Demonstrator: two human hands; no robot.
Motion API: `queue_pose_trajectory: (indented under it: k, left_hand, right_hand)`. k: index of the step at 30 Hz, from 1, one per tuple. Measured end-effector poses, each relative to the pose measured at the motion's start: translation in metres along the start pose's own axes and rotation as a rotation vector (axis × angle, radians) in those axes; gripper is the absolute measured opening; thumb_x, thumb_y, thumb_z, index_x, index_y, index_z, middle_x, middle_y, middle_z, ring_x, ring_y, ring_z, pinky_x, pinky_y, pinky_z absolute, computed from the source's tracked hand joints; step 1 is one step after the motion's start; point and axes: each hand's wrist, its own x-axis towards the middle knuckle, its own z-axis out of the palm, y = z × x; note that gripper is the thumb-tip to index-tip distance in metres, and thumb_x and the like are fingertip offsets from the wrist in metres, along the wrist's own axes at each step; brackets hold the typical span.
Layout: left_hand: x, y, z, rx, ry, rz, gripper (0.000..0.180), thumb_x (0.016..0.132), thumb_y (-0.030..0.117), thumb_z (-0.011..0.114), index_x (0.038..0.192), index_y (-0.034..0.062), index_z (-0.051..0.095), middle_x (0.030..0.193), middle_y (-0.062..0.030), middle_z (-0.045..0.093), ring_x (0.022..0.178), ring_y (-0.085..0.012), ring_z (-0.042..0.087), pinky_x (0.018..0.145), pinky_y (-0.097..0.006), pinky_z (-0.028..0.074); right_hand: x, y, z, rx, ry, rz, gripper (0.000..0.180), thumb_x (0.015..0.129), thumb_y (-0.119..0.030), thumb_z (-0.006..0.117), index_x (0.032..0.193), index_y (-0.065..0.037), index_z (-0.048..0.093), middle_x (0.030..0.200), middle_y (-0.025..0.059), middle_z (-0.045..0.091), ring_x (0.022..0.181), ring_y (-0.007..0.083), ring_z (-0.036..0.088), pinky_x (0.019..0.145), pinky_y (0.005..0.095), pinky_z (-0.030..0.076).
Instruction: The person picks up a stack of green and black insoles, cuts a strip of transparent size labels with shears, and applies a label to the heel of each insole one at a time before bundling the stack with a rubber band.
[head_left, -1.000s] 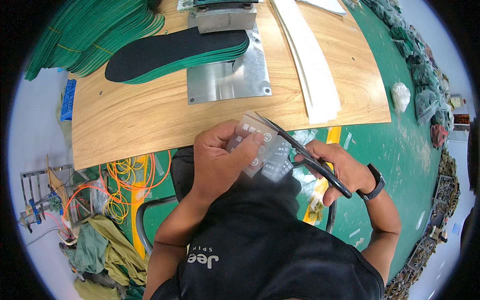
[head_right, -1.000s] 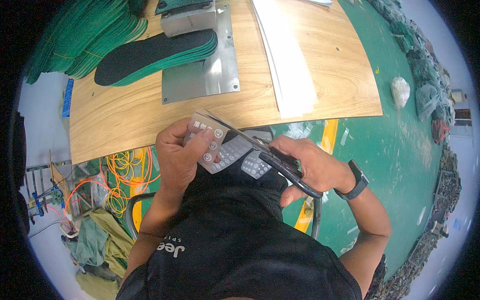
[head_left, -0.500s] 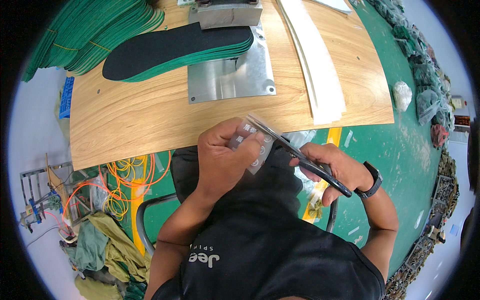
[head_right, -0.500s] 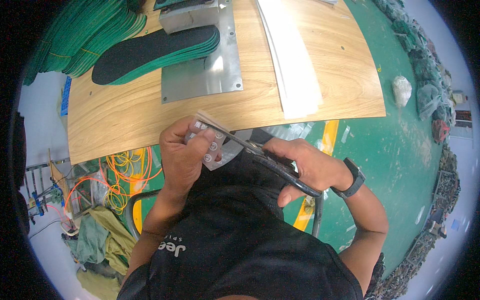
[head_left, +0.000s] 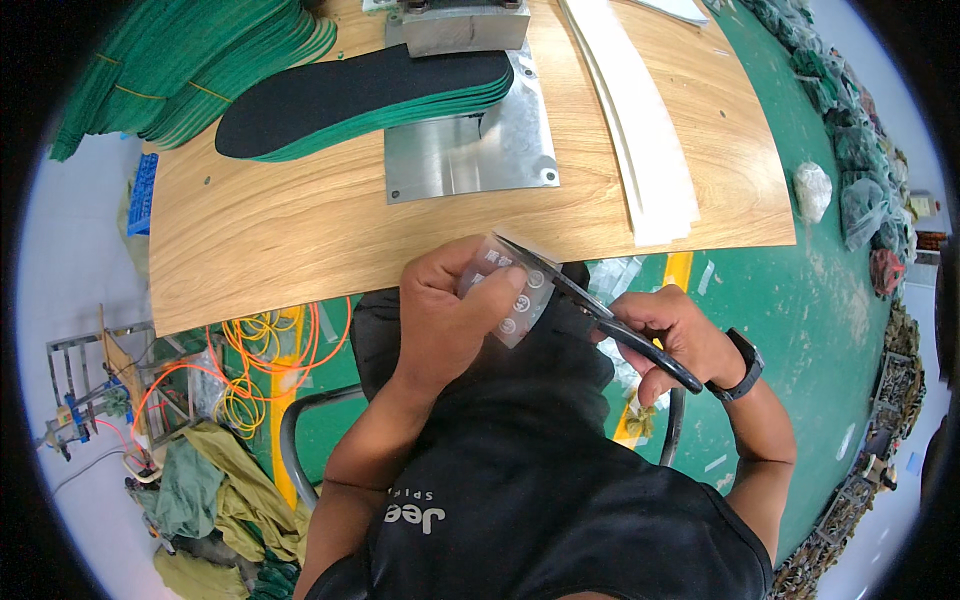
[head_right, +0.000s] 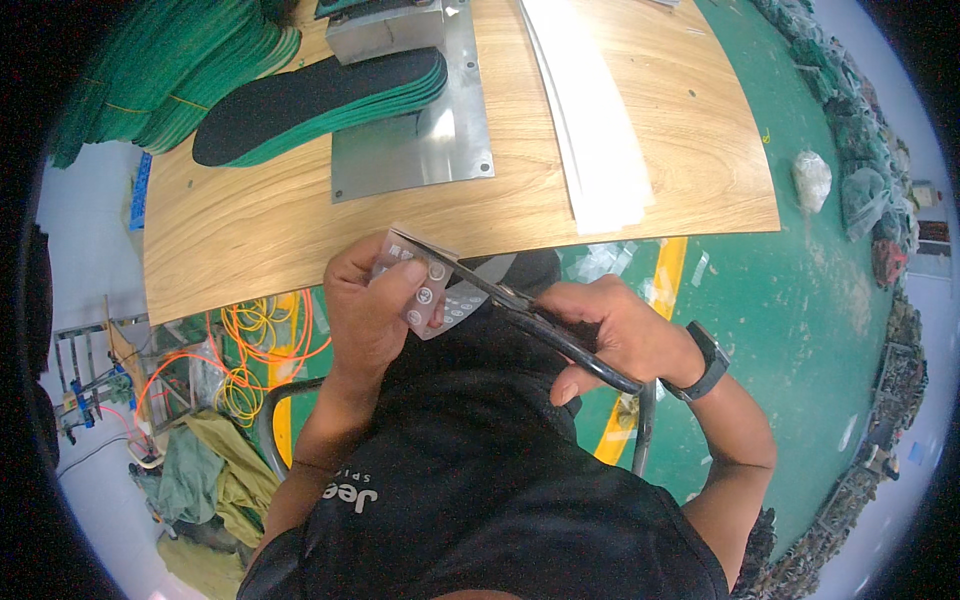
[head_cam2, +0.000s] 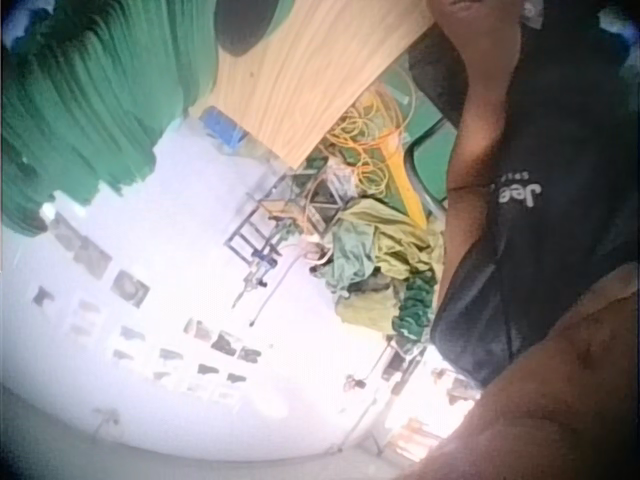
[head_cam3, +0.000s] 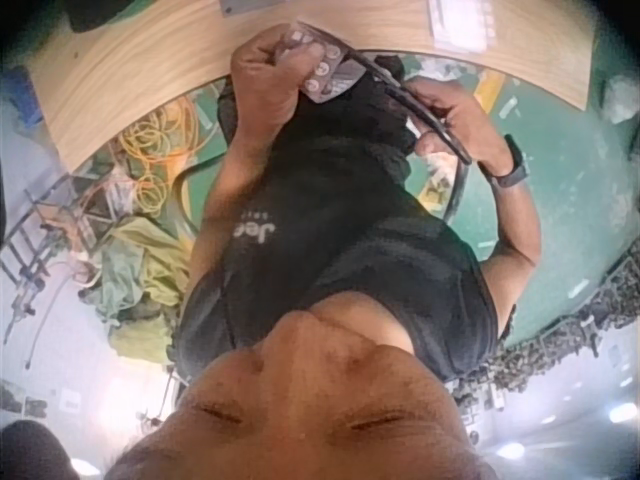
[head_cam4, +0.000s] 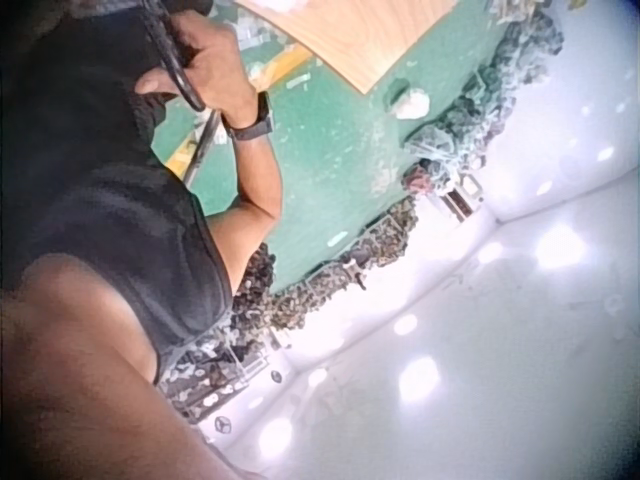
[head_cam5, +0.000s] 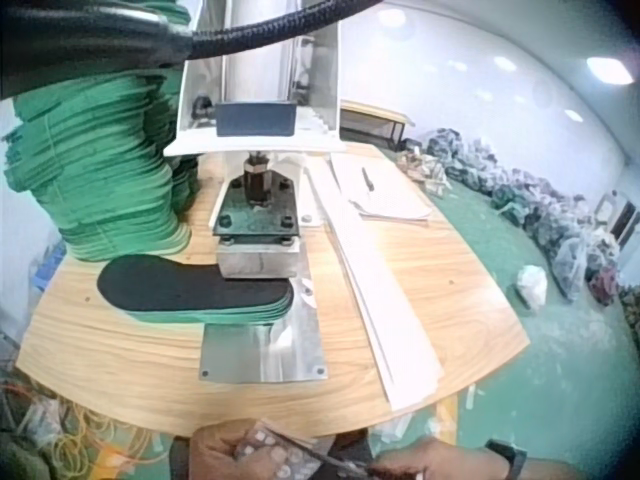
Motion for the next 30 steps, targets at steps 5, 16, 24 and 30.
queue_pose_trajectory:
  k: [5, 16, 24, 30]
  left_hand:
    - [-0.004, 0.002, -0.005, -0.018, -0.059, -0.011, 0.014, 0.089, 0.005, 0.054, 0.082, -0.0023, 0.063, 0.07, -0.0019, 0.062, 0.057, -0.0034, 0.052, 0.051, -0.019, 0.042]
    - [-0.012, -0.002, 0.003, 0.073, -0.045, 0.008, 0.011, 0.086, 0.004, 0.059, 0.079, -0.0019, 0.064, 0.068, -0.0011, 0.062, 0.055, -0.0025, 0.051, 0.048, -0.018, 0.039]
    - [-0.014, -0.004, 0.0, 0.131, -0.057, 0.0, 0.012, 0.086, 0.005, 0.059, 0.078, -0.0018, 0.065, 0.067, -0.0012, 0.063, 0.054, -0.0027, 0.052, 0.048, -0.018, 0.04]
    - [-0.015, 0.0, 0.002, 0.181, -0.024, 0.004, 0.012, 0.086, 0.005, 0.059, 0.078, -0.0016, 0.066, 0.068, -0.0012, 0.064, 0.055, -0.0031, 0.052, 0.049, -0.018, 0.041]
  right_hand:
    - [-0.002, -0.008, 0.001, -0.014, -0.021, 0.024, 0.063, 0.057, -0.042, 0.088, 0.096, 0.0, 0.06, 0.067, 0.0086, 0.052, 0.059, 0.0138, 0.047, 0.055, 0.0271, 0.04]
    - [-0.007, -0.007, 0.004, -0.226, 0.052, -0.162, 0.062, 0.053, -0.039, 0.09, 0.092, -0.001, 0.059, 0.072, 0.0124, 0.053, 0.062, 0.0246, 0.053, 0.057, 0.0324, 0.042]
    - [-0.013, -0.007, 0.007, -0.239, 0.051, -0.074, 0.057, 0.057, -0.041, 0.088, 0.082, -0.001, 0.056, 0.064, 0.0108, 0.049, 0.054, 0.0209, 0.046, 0.05, 0.0307, 0.038]
    - [-0.014, -0.004, 0.015, -0.204, 0.1, -0.115, 0.055, 0.059, -0.04, 0.087, 0.081, -0.001, 0.056, 0.06, 0.01, 0.047, 0.051, 0.0214, 0.044, 0.048, 0.0308, 0.037]
